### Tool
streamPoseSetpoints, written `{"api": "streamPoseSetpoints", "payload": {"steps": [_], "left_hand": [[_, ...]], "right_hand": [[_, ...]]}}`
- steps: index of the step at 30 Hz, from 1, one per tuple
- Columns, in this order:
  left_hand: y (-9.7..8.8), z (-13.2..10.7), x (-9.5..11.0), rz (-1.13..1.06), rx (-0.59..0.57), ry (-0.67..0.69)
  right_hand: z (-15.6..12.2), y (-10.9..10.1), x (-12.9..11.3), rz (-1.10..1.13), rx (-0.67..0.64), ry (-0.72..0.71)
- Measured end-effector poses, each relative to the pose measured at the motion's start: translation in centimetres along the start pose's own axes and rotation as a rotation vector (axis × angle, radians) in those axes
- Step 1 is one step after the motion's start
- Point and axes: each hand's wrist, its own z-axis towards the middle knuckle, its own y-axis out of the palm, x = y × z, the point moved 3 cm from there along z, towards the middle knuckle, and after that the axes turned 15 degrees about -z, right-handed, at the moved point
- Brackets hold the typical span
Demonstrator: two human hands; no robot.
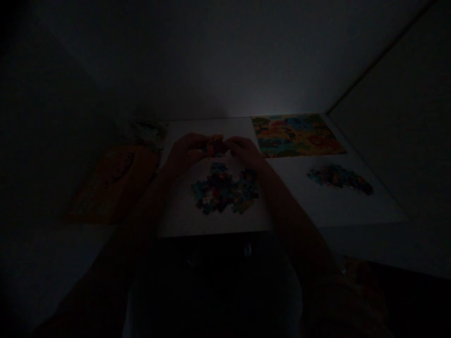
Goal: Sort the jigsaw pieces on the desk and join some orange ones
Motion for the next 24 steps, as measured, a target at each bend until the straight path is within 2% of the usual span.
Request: {"api": "streamPoseSetpoints", "payload": {"steps": [2, 6, 10, 16, 18, 21, 22, 24], "left_hand": [[0.5, -0.1, -0.1, 0.069, -0.011, 0.012], [1.0, -0.2, -0.4, 0.124, 0.055, -0.058], [1.2, -0.4, -0.2, 0.16, 0.022, -0.142], [1.7, -0.3, 0.4, 0.152, 0.003, -0.147], [1.7, 0.0, 0.7, 0.176, 0.052, -0.181], [0.5, 0.3, 1.0, 0.241, 0.207, -0.283], [-0.1, 0.3, 1.0, 0.273, 0.267, -0.322], [-1.4, 0.2, 0.6, 0.385, 0.315, -0.381]], "right_hand": [[-0.1, 0.1, -0.1, -0.005, -0.029, -0.004], [-0.3, 0.2, -0.4, -0.064, -0.085, -0.025], [-0.5, 0.6, -1.0, -0.062, -0.106, -0.071], [-0.7, 0.7, -1.0, -0.048, -0.118, -0.129], [-0.5, 0.6, -0.9, -0.07, -0.107, -0.14], [0.0, -0.4, -0.7, -0.063, -0.026, -0.141], [0.0, -1.1, -0.5, -0.058, 0.02, -0.134], [-0.4, -3.2, 0.0, -0.064, 0.14, -0.117]]}}
